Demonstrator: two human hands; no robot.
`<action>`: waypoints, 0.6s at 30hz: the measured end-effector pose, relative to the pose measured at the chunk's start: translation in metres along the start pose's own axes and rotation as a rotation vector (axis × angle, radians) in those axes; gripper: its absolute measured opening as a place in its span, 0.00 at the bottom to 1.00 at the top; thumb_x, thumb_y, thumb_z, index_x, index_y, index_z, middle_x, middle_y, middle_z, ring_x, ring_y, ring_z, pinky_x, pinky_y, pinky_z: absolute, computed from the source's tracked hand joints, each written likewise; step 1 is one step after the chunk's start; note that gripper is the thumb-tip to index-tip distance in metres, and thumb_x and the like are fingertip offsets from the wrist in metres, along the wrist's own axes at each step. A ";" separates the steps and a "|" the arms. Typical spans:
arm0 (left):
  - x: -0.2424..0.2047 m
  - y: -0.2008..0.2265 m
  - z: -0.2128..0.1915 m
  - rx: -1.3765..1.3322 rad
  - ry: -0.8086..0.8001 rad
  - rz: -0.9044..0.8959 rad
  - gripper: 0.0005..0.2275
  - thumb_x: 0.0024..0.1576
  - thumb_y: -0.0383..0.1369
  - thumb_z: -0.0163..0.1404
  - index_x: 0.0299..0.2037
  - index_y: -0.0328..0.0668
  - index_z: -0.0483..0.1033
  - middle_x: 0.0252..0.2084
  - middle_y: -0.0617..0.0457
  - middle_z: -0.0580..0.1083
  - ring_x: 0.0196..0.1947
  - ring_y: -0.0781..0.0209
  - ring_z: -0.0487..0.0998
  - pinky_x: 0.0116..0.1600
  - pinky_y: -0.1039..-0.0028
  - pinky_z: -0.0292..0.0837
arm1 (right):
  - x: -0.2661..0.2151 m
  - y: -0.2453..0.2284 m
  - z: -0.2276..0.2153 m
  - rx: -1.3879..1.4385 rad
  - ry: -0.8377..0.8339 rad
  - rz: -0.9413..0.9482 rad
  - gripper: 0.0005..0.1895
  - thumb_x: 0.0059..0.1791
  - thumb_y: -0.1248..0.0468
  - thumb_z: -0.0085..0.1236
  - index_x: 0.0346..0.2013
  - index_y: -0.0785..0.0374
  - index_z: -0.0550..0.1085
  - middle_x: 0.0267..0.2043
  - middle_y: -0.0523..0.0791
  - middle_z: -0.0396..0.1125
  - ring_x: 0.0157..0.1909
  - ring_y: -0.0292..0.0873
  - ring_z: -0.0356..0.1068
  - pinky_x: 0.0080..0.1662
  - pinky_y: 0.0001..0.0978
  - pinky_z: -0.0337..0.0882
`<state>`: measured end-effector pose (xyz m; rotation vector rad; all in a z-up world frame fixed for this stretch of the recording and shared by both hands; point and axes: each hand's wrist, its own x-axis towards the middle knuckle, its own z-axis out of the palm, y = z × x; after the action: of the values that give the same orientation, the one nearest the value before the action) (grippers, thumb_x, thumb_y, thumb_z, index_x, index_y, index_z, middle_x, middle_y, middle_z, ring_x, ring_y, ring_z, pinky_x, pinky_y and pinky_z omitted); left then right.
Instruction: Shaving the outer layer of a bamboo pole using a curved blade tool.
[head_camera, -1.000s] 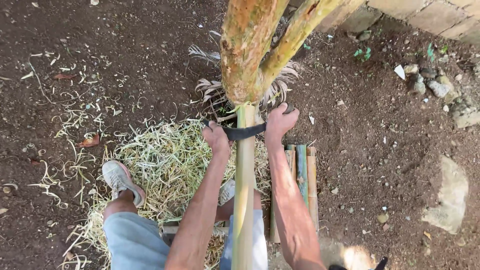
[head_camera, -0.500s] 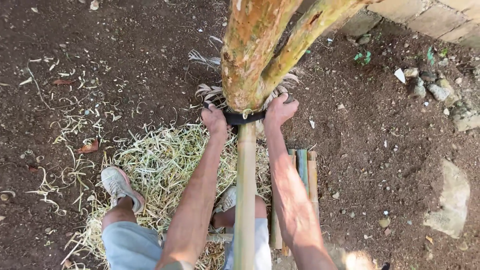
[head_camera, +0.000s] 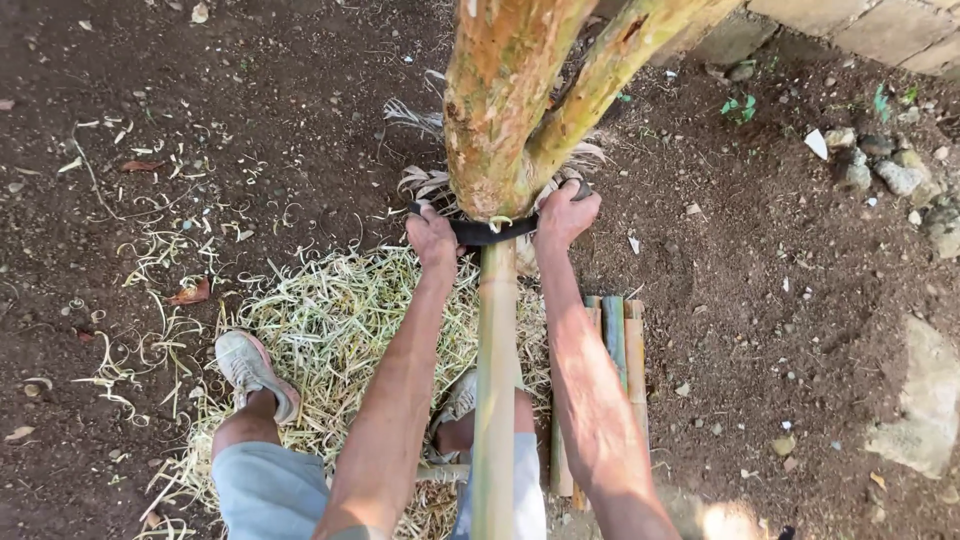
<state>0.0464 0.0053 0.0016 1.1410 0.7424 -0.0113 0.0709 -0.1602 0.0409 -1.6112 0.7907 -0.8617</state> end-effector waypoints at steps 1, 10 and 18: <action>-0.006 0.001 -0.004 0.005 -0.003 -0.001 0.14 0.66 0.40 0.37 0.42 0.32 0.61 0.32 0.48 0.69 0.20 0.61 0.74 0.17 0.71 0.73 | -0.003 0.003 -0.005 0.000 0.005 0.003 0.13 0.53 0.61 0.50 0.36 0.71 0.64 0.24 0.50 0.66 0.20 0.46 0.70 0.26 0.39 0.70; -0.068 -0.008 -0.054 0.064 -0.010 0.081 0.11 0.68 0.36 0.37 0.39 0.35 0.63 0.24 0.52 0.67 0.15 0.62 0.70 0.14 0.71 0.67 | -0.050 0.017 -0.059 0.143 -0.072 0.141 0.09 0.53 0.65 0.48 0.40 0.71 0.65 0.25 0.48 0.65 0.20 0.43 0.66 0.24 0.38 0.66; -0.085 -0.007 -0.055 0.032 -0.024 0.064 0.11 0.67 0.36 0.36 0.37 0.36 0.64 0.22 0.53 0.67 0.13 0.63 0.69 0.13 0.71 0.66 | -0.051 0.017 -0.067 0.089 -0.039 0.100 0.10 0.54 0.64 0.49 0.39 0.70 0.64 0.24 0.46 0.65 0.19 0.41 0.66 0.23 0.36 0.67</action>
<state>-0.0503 0.0177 0.0307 1.1926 0.6863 0.0176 -0.0140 -0.1536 0.0274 -1.4931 0.7881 -0.7811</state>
